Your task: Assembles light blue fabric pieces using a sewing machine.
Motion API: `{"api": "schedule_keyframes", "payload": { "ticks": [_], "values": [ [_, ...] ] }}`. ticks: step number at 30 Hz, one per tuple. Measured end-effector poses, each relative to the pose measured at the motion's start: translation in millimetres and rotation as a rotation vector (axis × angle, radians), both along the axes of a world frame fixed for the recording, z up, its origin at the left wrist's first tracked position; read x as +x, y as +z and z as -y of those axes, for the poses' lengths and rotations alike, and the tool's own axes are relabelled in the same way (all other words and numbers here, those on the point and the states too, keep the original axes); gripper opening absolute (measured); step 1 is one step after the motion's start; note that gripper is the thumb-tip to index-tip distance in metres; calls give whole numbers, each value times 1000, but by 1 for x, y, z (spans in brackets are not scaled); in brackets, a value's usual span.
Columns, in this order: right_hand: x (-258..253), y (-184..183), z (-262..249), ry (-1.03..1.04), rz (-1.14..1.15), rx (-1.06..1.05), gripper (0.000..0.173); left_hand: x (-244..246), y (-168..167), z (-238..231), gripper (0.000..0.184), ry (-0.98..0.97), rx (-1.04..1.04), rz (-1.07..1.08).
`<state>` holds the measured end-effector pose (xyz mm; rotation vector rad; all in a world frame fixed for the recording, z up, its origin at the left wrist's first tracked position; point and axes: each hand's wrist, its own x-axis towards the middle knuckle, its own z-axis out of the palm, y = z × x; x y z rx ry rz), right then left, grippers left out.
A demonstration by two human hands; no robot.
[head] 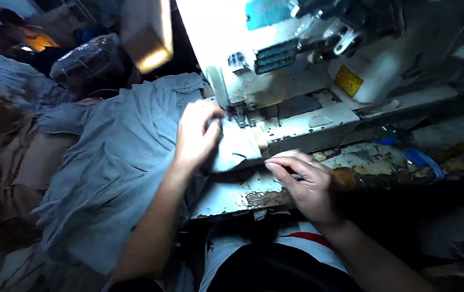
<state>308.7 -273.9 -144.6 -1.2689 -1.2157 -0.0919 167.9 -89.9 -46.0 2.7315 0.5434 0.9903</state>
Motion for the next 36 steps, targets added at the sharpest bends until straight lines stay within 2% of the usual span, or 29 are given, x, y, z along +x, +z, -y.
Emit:
{"api": "schedule_keyframes", "payload": {
  "ticks": [2, 4, 8, 12, 14, 16, 19, 21, 23, 28, 30, 32, 33, 36],
  "values": [
    [3, 4, -10, -99, 140, -2, 26, -19, -9, 30, 23, -58, 11, 117],
    [4, 3, -27, -88, 184, -2, 28, -19, -23, 37, 18, -80, 54, 84],
    [-5, 11, -31, 51, 10, 40, 21, -1, -39, 26, 23, -68, 139, 78],
    [-7, 18, -23, 263, -222, -19, 7, 7, -45, 22, 16, -93, 176, 300],
    [-7, 17, -22, 393, -360, -45, 11, 6, -44, 24, 15, -116, 174, 389],
    [-8, 17, -24, 429, -409, -56, 15, 3, -41, 27, 13, -140, 181, 460],
    [-12, 13, -25, 330, -377, -102, 23, -6, -38, 33, 12, -148, 235, 509],
    [-15, 7, -24, 292, -299, -89, 10, -10, -39, 39, 12, -161, 287, 491],
    [-18, 4, -16, 323, -183, -47, 9, -12, -43, 44, 12, -186, 322, 473],
    [-27, -4, 12, 283, 29, 7, 13, -25, -54, 61, 13, -246, 280, 379],
    [-27, -7, 17, 259, 44, 11, 13, -31, -43, 68, 12, -266, 172, 384],
    [-27, -8, 19, 251, 45, 0, 16, -35, -18, 79, 15, -319, 162, 318],
    [-27, -8, 19, 242, 50, -9, 19, -35, -5, 84, 16, -348, 218, 195],
    [-26, -4, 18, 239, 98, -2, 18, -20, 17, 80, 14, -404, 336, -407]
  ]
}}
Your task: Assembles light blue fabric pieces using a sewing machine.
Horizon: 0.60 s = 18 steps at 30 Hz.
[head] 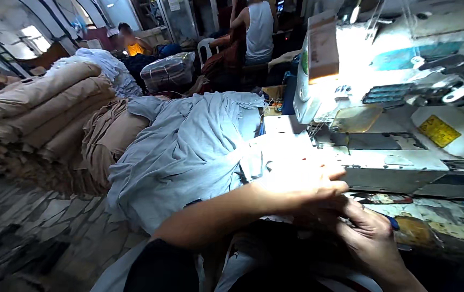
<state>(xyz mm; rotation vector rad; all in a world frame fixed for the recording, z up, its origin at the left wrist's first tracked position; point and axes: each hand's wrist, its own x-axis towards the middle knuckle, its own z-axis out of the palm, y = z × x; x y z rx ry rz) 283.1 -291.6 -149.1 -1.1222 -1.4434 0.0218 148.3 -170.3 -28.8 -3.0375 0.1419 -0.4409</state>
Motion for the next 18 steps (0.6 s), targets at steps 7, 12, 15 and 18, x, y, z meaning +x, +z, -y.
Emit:
{"api": "schedule_keyframes", "payload": {
  "ticks": [7, 12, 15, 18],
  "values": [
    [22, -4, -40, 55, -89, -79, 15, 2, 42, -33, 14, 95, 58, -287],
    [17, -3, -46, 29, -142, -83, 16, -1, 51, -45, 16, 129, 84, -256],
    [19, -7, -47, 35, -169, -98, 17, 1, 52, -55, 19, 124, 92, -230],
    [20, -8, -49, 46, -195, -103, 16, 4, 56, -59, 21, 99, 89, -223]
  ]
}}
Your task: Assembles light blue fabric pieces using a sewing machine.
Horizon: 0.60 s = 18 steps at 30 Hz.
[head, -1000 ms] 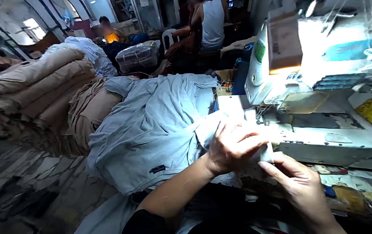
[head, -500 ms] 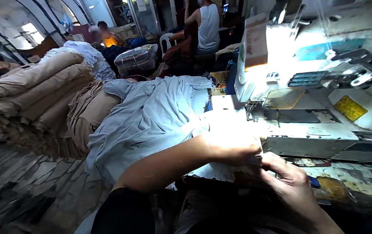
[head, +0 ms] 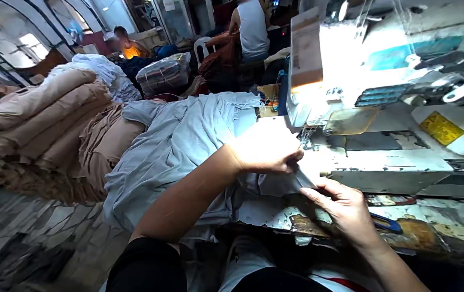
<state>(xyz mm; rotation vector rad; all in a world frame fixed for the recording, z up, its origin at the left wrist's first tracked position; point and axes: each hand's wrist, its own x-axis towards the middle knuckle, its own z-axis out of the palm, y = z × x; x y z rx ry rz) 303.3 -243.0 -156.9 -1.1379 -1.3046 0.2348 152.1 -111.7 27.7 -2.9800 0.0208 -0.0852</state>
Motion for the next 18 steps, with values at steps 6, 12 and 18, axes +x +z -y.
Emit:
{"api": "schedule_keyframes", "payload": {
  "ticks": [6, 12, 18],
  "values": [
    [-3, 11, 3, 49, -72, -78, 9, 2, 10, -16, 24, 145, -137, -67],
    [-4, 12, 12, 91, -166, -113, 8, 4, 8, -13, 20, 129, -168, -50],
    [-2, 7, 12, 86, -83, -76, 8, 4, 5, -17, 23, 91, -125, -30]
  ]
}}
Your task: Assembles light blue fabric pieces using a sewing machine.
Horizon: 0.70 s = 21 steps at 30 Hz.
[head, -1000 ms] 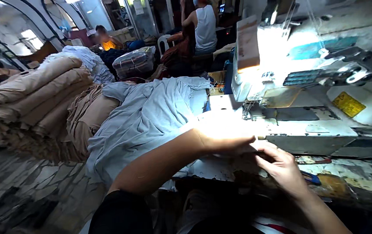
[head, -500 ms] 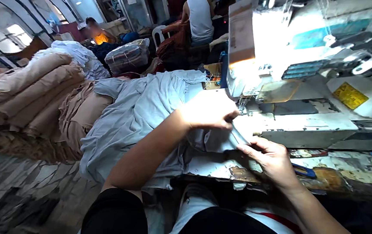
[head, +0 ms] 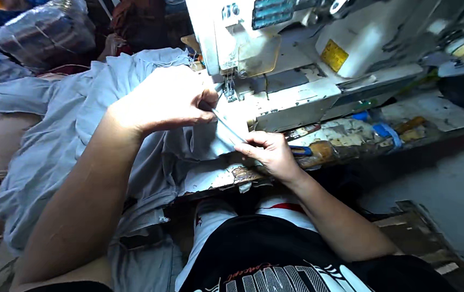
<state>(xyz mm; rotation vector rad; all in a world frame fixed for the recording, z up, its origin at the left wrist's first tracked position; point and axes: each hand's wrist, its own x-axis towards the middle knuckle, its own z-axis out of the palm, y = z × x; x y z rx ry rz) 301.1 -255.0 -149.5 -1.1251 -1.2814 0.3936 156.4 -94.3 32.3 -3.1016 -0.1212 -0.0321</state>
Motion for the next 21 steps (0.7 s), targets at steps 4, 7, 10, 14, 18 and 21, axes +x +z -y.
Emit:
{"api": "schedule_keyframes", "payload": {
  "ticks": [4, 7, 10, 14, 18, 21],
  "values": [
    [5, -5, -10, -19, 55, 38, 8, 4, 0, -8, 24, 35, 0, 4],
    [8, -9, -16, -5, 86, 63, 8, 5, -1, -11, 25, 33, 15, 28],
    [10, -9, -20, 0, 97, 68, 8, 7, -4, -19, 29, 52, 18, 53],
    [12, -8, -22, 16, 78, 66, 9, 5, -4, -25, 31, 24, 3, 112],
    [14, -8, -22, 33, 73, 64, 10, 4, -5, -31, 32, 22, 0, 126],
    [14, -5, -21, 28, 72, 46, 10, 7, -4, -34, 30, 22, -12, 125]
  ]
}}
